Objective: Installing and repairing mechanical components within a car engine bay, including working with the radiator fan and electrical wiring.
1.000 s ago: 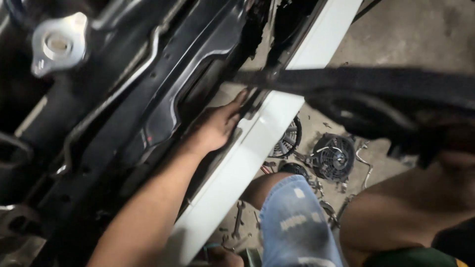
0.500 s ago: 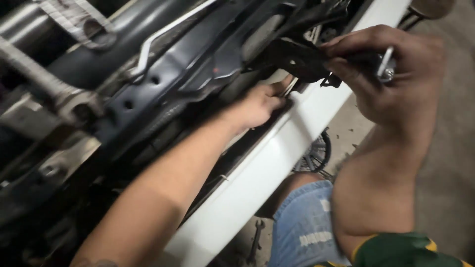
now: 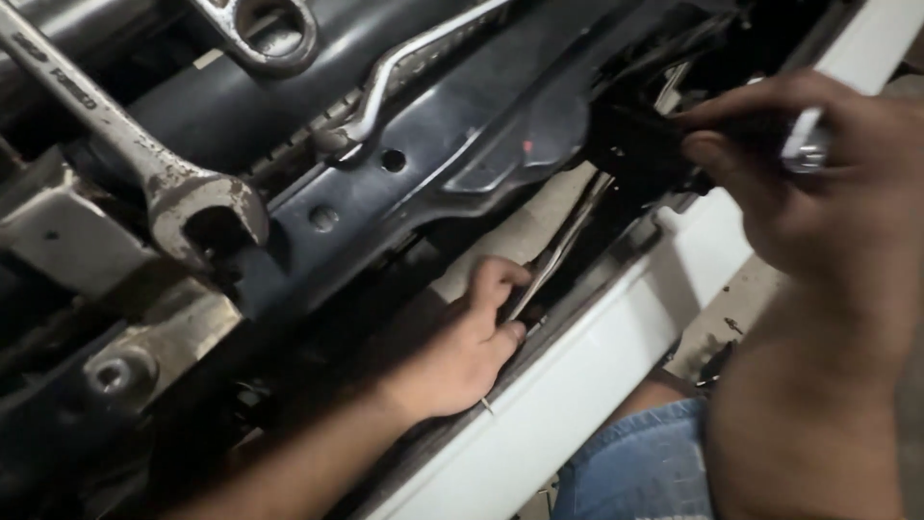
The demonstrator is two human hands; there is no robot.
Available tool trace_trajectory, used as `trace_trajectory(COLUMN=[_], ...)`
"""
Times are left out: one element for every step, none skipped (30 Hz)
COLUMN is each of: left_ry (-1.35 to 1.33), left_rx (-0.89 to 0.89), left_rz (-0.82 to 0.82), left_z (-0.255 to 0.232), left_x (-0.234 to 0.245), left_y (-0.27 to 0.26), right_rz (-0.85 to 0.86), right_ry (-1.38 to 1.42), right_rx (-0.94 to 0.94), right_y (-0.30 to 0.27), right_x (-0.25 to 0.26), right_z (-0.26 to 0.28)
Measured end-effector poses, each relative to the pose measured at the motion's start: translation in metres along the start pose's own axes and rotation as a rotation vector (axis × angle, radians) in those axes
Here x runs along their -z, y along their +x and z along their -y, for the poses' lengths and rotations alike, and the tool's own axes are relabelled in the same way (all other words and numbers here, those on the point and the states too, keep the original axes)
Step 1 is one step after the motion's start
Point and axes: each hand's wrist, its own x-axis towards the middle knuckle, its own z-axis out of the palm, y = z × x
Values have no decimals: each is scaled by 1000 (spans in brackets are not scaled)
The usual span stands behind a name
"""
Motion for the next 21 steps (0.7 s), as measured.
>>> trace_trajectory(left_ry=[-93, -181, -180, -148, -115, -116, -81, -49, -52, -29, -6, -12, -39, -63, -66, -80, -95, -93, -112, -132, -131], left_rx=[-58, -117, -112, -164, -216, -213, -229, -247, -247, -193, -140, -135, -126, -119, -116, -113, -111, -112, -132, -152, -154], left_rz=[-46, -89, -90, -97, -104, -104, -74, -46, -48, -13, 23, 16, 29, 44, 38, 41, 45, 46, 45, 46, 49], left_z=[7, 12, 13, 14, 14, 9, 3, -2, -7, -12, -16, -12, -9, -7, -8, -9, -11, -8, -5, -2, -1], left_x=[-3, -4, -2, -1, 0, 2, 4, 6, 9, 10, 12, 11, 9, 7, 8, 9, 10, 9, 8, 6, 5], left_y=[-1, -2, -2, 1, 3, 3, 4, 4, 6, 6, 6, 6, 5, 5, 3, 2, 1, 1, 1, 2, 2], right_rz=[-15, -35, -33, -44, -56, -54, -29, -2, 1, 33, 65, 73, 87, 97, 103, 106, 110, 107, 107, 107, 105], right_ry=[66, 132, 137, 215, 293, 295, 252, 207, 206, 109, 13, 18, 56, 94, 98, 160, 223, 222, 169, 114, 112], right_rx=[-15, -34, -36, -75, -113, -116, -117, -116, -115, -63, -10, -7, -49, -93, -90, -155, -220, -220, -166, -113, -114], right_y=[-4, -7, -8, -10, -12, -13, -15, -16, -15, -15, -15, -14, -13, -12, -15, -19, -23, -21, -20, -19, -15], right_x=[-5, -10, -14, -15, -17, -18, -20, -21, -20, -20, -20, -23, -26, -29, -32, -34, -35, -36, -37, -37, -38], right_z=[-10, -19, -24, -28, -33, -34, -35, -35, -36, -37, -38, -38, -38, -38, -42, -46, -51, -50, -50, -49, -41])
